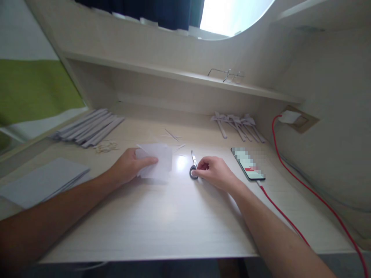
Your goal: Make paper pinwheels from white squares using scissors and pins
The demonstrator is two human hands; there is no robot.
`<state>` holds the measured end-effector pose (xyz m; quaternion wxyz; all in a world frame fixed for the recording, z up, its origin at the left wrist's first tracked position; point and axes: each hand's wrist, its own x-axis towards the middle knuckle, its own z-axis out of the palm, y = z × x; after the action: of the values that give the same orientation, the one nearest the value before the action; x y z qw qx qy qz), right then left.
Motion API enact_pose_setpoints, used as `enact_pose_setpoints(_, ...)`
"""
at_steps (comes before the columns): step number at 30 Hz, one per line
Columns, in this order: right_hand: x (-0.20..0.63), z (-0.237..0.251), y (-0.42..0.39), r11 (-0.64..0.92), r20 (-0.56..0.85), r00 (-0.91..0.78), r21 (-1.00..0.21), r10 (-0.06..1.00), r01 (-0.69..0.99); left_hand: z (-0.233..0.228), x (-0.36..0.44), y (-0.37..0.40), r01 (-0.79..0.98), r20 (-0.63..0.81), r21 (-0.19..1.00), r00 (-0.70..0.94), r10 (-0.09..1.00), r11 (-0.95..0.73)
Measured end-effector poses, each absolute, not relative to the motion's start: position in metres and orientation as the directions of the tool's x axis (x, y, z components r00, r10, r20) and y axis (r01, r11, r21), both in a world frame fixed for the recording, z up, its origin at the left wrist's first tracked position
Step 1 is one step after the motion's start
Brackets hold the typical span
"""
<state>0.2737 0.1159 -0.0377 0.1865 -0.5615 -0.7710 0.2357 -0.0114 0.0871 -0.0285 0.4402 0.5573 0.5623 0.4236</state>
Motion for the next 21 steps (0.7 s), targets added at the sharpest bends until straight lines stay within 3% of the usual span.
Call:
enact_pose_setpoints(10, 0.252, -0.046, 0.113, 0.388, 0.299, -0.259, -0.559, 0.919, 0.733, -0.034, -0.023, 0.095, 0.245, 0.074, 0.968, -0.05, 0.996, -0.06)
enact_pose_setpoints(16, 0.195, -0.031, 0.131, 0.512, 0.263, -0.441, -0.494, 0.858, 0.703, -0.007, -0.082, 0.105, 0.338, 0.164, 0.938, -0.239, 0.957, -0.076)
enact_pose_setpoints(21, 0.093, -0.021, 0.178, 0.618, 0.234, -0.588, -0.474, 0.775, 0.627, 0.015, -0.153, 0.119, 0.371, 0.232, 0.928, -0.496, 0.836, -0.038)
